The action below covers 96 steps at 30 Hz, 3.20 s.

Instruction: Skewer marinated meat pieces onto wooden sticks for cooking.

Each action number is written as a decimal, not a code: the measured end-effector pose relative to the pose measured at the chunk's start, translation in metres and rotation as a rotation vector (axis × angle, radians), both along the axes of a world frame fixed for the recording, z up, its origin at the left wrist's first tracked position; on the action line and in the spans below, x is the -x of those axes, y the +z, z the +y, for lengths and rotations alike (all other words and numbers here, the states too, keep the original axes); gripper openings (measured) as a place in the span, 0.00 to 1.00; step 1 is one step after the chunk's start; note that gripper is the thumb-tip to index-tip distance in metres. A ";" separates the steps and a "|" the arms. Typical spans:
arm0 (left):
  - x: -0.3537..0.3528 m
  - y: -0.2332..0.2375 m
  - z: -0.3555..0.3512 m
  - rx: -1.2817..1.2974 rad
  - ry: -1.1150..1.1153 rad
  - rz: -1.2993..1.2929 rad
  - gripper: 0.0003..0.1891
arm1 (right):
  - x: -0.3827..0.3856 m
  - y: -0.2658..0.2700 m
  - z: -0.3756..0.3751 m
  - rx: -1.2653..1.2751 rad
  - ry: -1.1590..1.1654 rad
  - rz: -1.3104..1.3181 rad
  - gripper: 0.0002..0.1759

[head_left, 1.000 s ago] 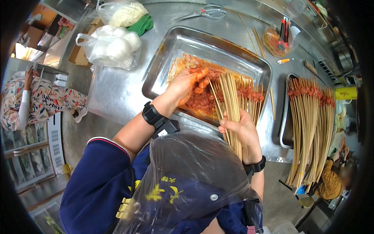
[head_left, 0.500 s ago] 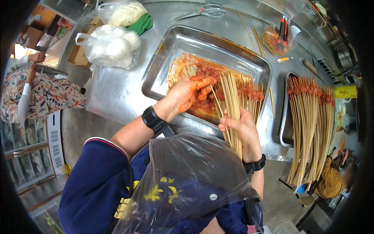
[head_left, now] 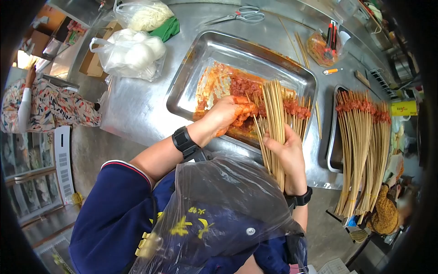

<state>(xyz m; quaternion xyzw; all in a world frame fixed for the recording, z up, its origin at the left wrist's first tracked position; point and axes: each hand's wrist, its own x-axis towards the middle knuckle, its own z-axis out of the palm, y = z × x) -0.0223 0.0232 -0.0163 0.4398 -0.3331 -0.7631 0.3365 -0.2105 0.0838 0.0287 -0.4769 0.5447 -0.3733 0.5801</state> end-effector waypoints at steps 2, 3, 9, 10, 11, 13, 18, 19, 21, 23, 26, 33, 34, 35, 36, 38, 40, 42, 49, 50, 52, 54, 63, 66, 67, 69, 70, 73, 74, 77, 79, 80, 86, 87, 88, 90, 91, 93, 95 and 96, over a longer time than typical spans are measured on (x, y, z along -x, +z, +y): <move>0.001 -0.004 -0.002 0.024 -0.022 -0.035 0.07 | 0.003 0.004 -0.002 -0.185 0.047 -0.125 0.11; 0.001 -0.005 -0.002 0.049 -0.004 -0.065 0.07 | 0.003 0.006 -0.003 -0.278 0.072 -0.188 0.11; -0.022 0.011 -0.016 0.176 0.177 -0.307 0.06 | 0.004 0.007 -0.005 -0.345 -0.040 -0.465 0.11; -0.030 0.006 -0.023 0.281 0.176 -0.286 0.08 | 0.005 0.006 -0.005 -0.342 -0.036 -0.468 0.12; -0.035 0.002 -0.023 0.431 0.182 -0.403 0.08 | 0.006 0.004 -0.005 -0.341 -0.030 -0.473 0.12; -0.040 0.001 -0.020 0.582 0.113 -0.604 0.09 | 0.011 -0.003 -0.005 -0.330 -0.018 -0.463 0.14; -0.035 -0.003 -0.013 0.718 -0.300 -1.197 0.09 | 0.013 -0.005 -0.004 -0.365 -0.055 -0.487 0.15; -0.031 0.004 -0.012 0.757 -0.319 -1.209 0.10 | 0.013 -0.004 -0.004 -0.364 -0.060 -0.493 0.15; -0.025 0.013 -0.012 0.822 -0.336 -1.234 0.07 | 0.011 -0.004 -0.005 -0.365 -0.063 -0.479 0.15; -0.024 0.014 -0.010 0.879 -0.318 -1.249 0.05 | 0.009 -0.004 -0.005 -0.361 -0.063 -0.450 0.15; -0.027 0.005 -0.011 0.943 -0.249 -1.234 0.04 | 0.006 -0.001 -0.006 -0.343 -0.066 -0.399 0.14; -0.026 -0.002 -0.009 1.006 -0.205 -1.176 0.05 | 0.007 -0.008 -0.007 -0.335 -0.021 -0.413 0.15; -0.024 0.000 -0.009 1.019 -0.219 -1.174 0.05 | 0.007 -0.008 -0.007 -0.335 -0.015 -0.414 0.15; -0.022 0.002 -0.011 1.019 -0.249 -1.205 0.05 | 0.007 -0.007 -0.007 -0.337 -0.016 -0.408 0.15; -0.021 0.005 -0.012 1.018 -0.281 -1.236 0.05 | 0.007 -0.006 -0.007 -0.339 -0.017 -0.402 0.15; -0.021 0.011 -0.013 0.977 -0.361 -1.280 0.05 | 0.007 -0.005 -0.006 -0.342 -0.015 -0.389 0.15; -0.022 0.018 -0.014 0.897 -0.460 -1.307 0.08 | 0.007 -0.005 -0.007 -0.342 -0.008 -0.379 0.15; -0.030 0.012 -0.014 0.794 -0.284 -0.989 0.08 | 0.007 -0.006 -0.007 -0.329 -0.001 -0.397 0.15; -0.033 0.012 -0.010 0.195 -0.008 -0.161 0.13 | 0.008 -0.009 -0.009 -0.293 0.086 -0.380 0.13; -0.032 0.012 -0.011 0.174 -0.010 -0.137 0.14 | 0.008 -0.008 -0.009 -0.302 0.076 -0.368 0.13; -0.031 0.012 -0.013 0.189 -0.004 -0.090 0.14 | 0.006 -0.007 -0.010 -0.322 0.056 -0.344 0.12; -0.030 0.011 -0.013 0.197 0.008 -0.096 0.14 | 0.006 -0.007 -0.010 -0.320 0.064 -0.347 0.12; -0.022 0.009 -0.021 0.155 0.151 -0.025 0.09 | 0.005 -0.005 -0.012 -0.358 0.079 -0.275 0.14; -0.020 0.012 -0.021 0.087 0.250 0.019 0.09 | 0.004 -0.005 -0.012 -0.349 0.092 -0.257 0.14; -0.019 0.012 -0.021 0.096 0.264 0.021 0.09 | 0.004 -0.005 -0.013 -0.345 0.096 -0.247 0.14; -0.020 0.010 -0.021 0.110 0.258 0.029 0.08 | 0.005 -0.004 -0.014 -0.342 0.106 -0.238 0.13; -0.023 0.008 -0.022 0.114 0.239 0.035 0.08 | 0.005 -0.004 -0.014 -0.342 0.112 -0.238 0.13; -0.028 0.007 -0.023 0.148 0.168 0.017 0.08 | 0.004 -0.003 -0.014 -0.344 0.120 -0.242 0.12; -0.028 0.007 -0.023 0.163 0.141 0.006 0.08 | 0.004 -0.003 -0.014 -0.345 0.120 -0.244 0.12; -0.025 0.011 -0.024 0.183 0.133 -0.014 0.08 | 0.005 -0.005 -0.015 -0.327 0.157 -0.256 0.13; -0.023 0.010 -0.025 0.203 0.142 0.000 0.08 | 0.003 -0.005 -0.015 -0.320 0.161 -0.263 0.12; -0.022 0.009 -0.025 0.211 0.145 0.009 0.08 | 0.003 -0.005 -0.015 -0.319 0.162 -0.265 0.12; -0.017 0.009 -0.025 0.251 0.114 -0.005 0.13 | 0.004 -0.007 -0.015 -0.331 0.139 -0.250 0.13; -0.018 0.007 -0.024 0.247 0.126 0.022 0.13 | 0.005 -0.008 -0.015 -0.329 0.132 -0.253 0.13; -0.018 0.003 -0.023 0.242 0.137 0.049 0.13 | 0.005 -0.009 -0.014 -0.327 0.126 -0.258 0.13; -0.019 0.001 -0.021 0.213 0.156 0.095 0.12 | 0.005 -0.009 -0.014 -0.323 0.116 -0.262 0.13; -0.018 0.003 -0.019 0.188 0.162 0.114 0.12 | 0.005 -0.009 -0.013 -0.320 0.111 -0.262 0.13; -0.017 0.007 -0.016 0.118 0.169 0.138 0.12 | 0.005 -0.008 -0.013 -0.319 0.109 -0.268 0.13; -0.017 0.010 -0.015 0.031 0.171 0.146 0.12 | 0.005 -0.008 -0.014 -0.318 0.115 -0.279 0.13; -0.017 0.009 -0.015 0.016 0.169 0.175 0.12 | 0.005 -0.009 -0.014 -0.316 0.120 -0.281 0.13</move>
